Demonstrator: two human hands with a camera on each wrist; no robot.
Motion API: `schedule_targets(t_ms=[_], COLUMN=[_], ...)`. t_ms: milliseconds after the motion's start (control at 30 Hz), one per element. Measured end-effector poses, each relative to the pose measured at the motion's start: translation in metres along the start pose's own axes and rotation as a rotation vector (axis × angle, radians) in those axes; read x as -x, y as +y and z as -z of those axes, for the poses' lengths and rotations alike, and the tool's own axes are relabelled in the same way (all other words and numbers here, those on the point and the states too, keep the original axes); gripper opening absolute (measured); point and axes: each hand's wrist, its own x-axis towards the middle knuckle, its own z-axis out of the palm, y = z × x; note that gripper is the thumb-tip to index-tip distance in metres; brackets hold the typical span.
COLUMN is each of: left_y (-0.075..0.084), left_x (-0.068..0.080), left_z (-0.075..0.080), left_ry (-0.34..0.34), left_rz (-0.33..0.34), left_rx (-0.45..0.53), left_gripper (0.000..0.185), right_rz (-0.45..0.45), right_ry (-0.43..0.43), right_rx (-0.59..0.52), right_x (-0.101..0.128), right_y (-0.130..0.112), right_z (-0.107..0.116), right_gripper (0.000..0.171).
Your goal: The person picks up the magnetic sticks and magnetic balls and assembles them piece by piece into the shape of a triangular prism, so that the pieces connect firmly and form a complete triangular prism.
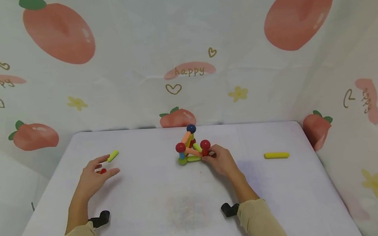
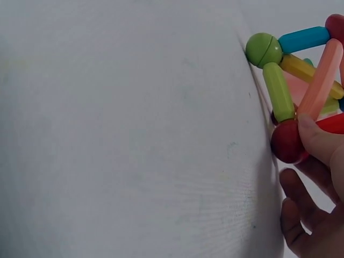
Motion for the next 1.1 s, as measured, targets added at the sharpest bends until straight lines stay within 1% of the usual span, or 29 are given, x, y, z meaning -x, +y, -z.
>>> schedule_targets(t_ms=[67,133,267,333,467,567,600,667,733,800,867,967,1033,1100], left_y=[-0.008,-0.015,-0.024,-0.025,-0.020,-0.009,-0.003,0.013,0.032,0.054,0.079,0.113,0.132,0.149], left_x=[0.003,0.004,0.002,0.002,0.006,0.009,0.010,0.012,0.013,0.015,0.012,0.004,-0.002,-0.008], left_z=[0.004,0.005,0.004,0.003,0.003,0.003,0.003,0.004,0.005,0.005,0.001,-0.012,-0.026,-0.042], left_ry=[-0.005,-0.003,0.016,0.019,0.045,0.072,0.082,0.104,0.134,0.162,0.177,0.179,0.160,0.133], left_rz=[0.035,0.054,0.061,0.077,0.127,0.140,0.131,0.099,0.036,-0.049,-0.143,-0.289,-0.365,-0.432], left_rx=[-0.016,-0.039,-0.119,-0.150,-0.177,-0.197,-0.202,-0.199,-0.184,-0.156,-0.120,-0.024,0.042,0.088], left_gripper=[0.091,0.085,0.071,0.066,0.053,0.044,0.043,0.041,0.038,0.035,0.031,0.026,0.024,0.024], right_rz=[-0.010,-0.011,-0.012,-0.011,-0.004,-0.006,-0.007,-0.009,-0.010,-0.011,-0.016,-0.023,-0.024,-0.023], right_ry=[-0.003,-0.003,0.000,0.006,0.008,0.006,0.008,0.014,0.017,0.015,0.011,0.007,0.007,0.010], right_rx=[0.001,0.006,0.005,0.001,-0.022,-0.032,-0.025,-0.018,-0.020,-0.024,-0.027,-0.026,-0.027,-0.031], right_x=[-0.001,-0.001,-0.002,-0.002,-0.002,-0.001,-0.001,-0.001,-0.001,-0.001,-0.001,0.000,0.000,0.000], right_y=[0.001,0.002,0.004,0.004,0.004,0.004,0.005,0.005,0.005,0.004,0.004,0.005,0.005,0.006], right_z=[-0.001,-0.002,-0.002,-0.002,-0.002,-0.001,-0.001,-0.002,-0.002,-0.003,-0.002,-0.002,-0.002,-0.003], right_gripper=[0.025,0.026,0.027,0.027,0.027,0.026,0.026,0.025,0.025,0.025,0.025,0.025,0.025,0.025])
